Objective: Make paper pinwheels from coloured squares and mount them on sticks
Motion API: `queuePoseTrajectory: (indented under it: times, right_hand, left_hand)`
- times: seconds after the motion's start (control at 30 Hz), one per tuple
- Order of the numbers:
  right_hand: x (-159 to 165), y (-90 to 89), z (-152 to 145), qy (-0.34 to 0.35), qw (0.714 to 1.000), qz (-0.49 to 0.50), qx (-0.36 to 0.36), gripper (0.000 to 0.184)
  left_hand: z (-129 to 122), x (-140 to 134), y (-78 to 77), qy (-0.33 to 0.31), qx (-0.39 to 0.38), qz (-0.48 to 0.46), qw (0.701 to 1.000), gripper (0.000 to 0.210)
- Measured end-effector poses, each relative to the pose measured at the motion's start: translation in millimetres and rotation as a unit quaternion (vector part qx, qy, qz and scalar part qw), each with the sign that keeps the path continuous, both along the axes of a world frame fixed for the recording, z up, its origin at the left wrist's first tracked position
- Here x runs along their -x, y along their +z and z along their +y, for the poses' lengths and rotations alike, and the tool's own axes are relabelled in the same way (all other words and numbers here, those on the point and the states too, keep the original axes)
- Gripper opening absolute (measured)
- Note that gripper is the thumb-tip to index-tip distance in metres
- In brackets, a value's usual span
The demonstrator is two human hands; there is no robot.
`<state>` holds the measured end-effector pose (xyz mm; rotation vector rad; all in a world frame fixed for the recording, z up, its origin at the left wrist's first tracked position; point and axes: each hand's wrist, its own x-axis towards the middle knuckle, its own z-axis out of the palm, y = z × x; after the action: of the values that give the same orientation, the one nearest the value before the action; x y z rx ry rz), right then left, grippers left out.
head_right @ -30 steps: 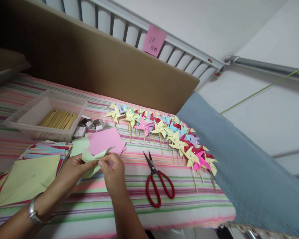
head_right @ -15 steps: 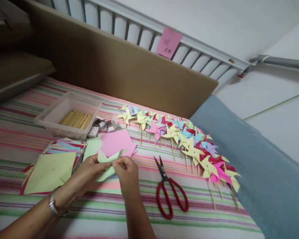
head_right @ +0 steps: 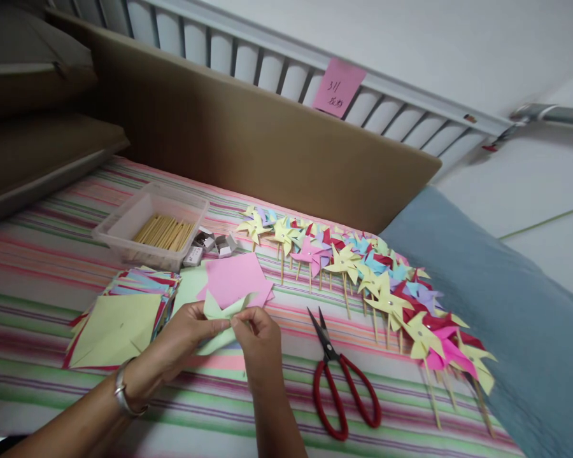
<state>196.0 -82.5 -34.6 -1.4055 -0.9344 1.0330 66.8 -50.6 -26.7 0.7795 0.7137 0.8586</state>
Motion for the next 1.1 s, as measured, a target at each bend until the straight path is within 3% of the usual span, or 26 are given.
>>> queuePoseTrajectory:
  times: [0.83, 1.1]
  right_hand:
    - [5.6, 0.1, 0.7, -0.018, 0.998, -0.062, -0.016, 0.009]
    - [-0.6, -3.1, 0.8, 0.003, 0.997, -0.069, -0.03, 0.01]
  left_hand:
    - [0.9, -1.9, -9.7, 0.03, 0.025, 0.025, 0.999, 0.013]
    - [-1.0, -4.2, -1.9, 0.016, 0.037, -0.044, 0.998, 0.024]
